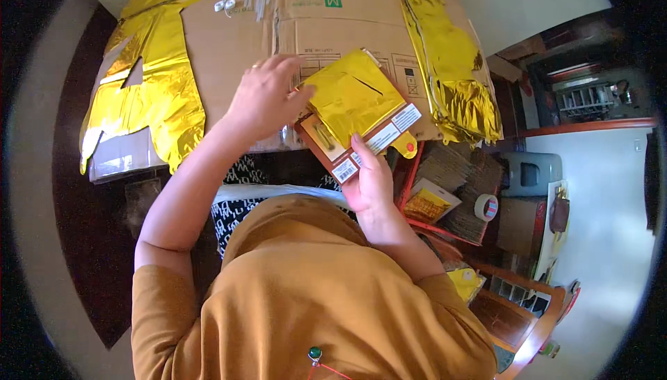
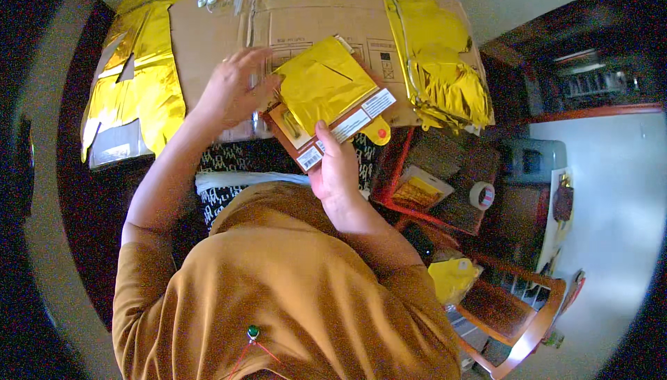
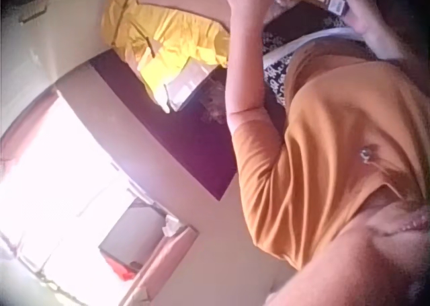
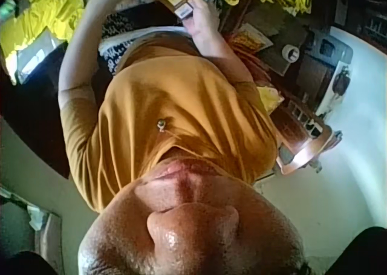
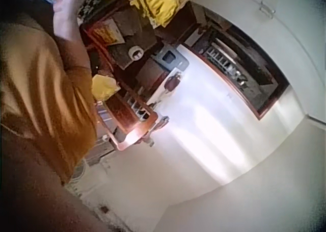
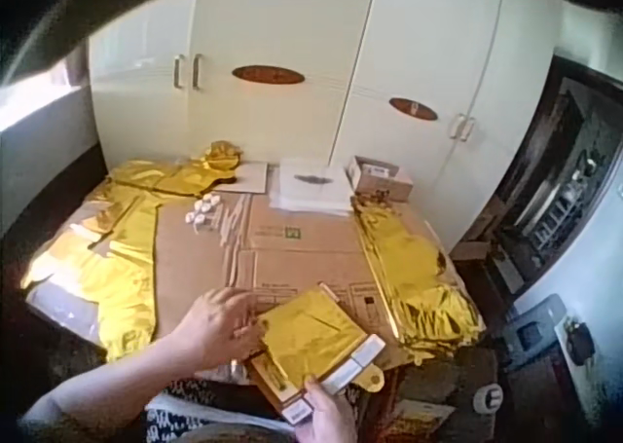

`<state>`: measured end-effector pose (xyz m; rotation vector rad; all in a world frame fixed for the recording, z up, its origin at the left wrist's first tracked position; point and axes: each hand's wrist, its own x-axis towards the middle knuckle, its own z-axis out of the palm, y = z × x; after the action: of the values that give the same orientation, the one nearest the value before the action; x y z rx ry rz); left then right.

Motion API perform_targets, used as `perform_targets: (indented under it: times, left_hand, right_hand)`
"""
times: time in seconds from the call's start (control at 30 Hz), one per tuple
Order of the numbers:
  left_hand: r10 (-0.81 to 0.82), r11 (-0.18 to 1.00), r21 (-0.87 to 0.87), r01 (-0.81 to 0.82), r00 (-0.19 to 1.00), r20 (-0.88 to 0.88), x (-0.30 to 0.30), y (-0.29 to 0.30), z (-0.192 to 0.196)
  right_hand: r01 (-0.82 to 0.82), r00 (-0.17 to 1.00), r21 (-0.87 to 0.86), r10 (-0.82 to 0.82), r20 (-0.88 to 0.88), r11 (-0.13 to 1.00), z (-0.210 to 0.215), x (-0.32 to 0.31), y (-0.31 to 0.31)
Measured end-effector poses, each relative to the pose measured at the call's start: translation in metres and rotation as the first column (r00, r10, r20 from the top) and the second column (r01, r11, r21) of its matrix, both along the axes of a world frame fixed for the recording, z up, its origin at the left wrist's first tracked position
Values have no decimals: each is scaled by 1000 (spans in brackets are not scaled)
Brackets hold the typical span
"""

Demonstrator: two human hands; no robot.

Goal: Folding gold metallic sheets and placing them into cardboard sleeves for final packaging.

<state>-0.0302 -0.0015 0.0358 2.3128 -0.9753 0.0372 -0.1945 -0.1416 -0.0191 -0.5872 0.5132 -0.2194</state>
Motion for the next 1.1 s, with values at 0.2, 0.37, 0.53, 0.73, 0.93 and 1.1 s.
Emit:
perform_targets:
  times: [0.2, 0.37, 0.53, 0.73, 0.93, 1.1]
  left_hand:
    - [-48, 998, 42, 39, 969, 241, -24, -11, -14]
    - [-88, 990, 132, 55, 963, 254, -36, -19, -16]
    - [-113, 991, 112, 80, 936, 334, -45, -39, -31]
    - [-224, 926, 362, 104, 925, 307, -32, -36, -49]
    - [-363, 903, 345, 258, 886, 288, -23, -22, -43]
    - [-424, 890, 297, 346, 867, 261, -14, -16, -43]
  right_hand:
    - [-429, 892, -44, 416, -178, 902, 22, -32, -24]
    - [-667, 743, -645, 262, -616, 373, 31, -64, -98]
    - [-613, 774, -790, -174, -609, 36, 42, -27, -145]
    - [-726, 685, -672, -243, -686, -148, 50, -9, -126]
    - [-449, 858, -796, -54, -511, 405, -8, -37, -105]
    - [-253, 940, -648, 24, -340, 718, -7, -45, -88]
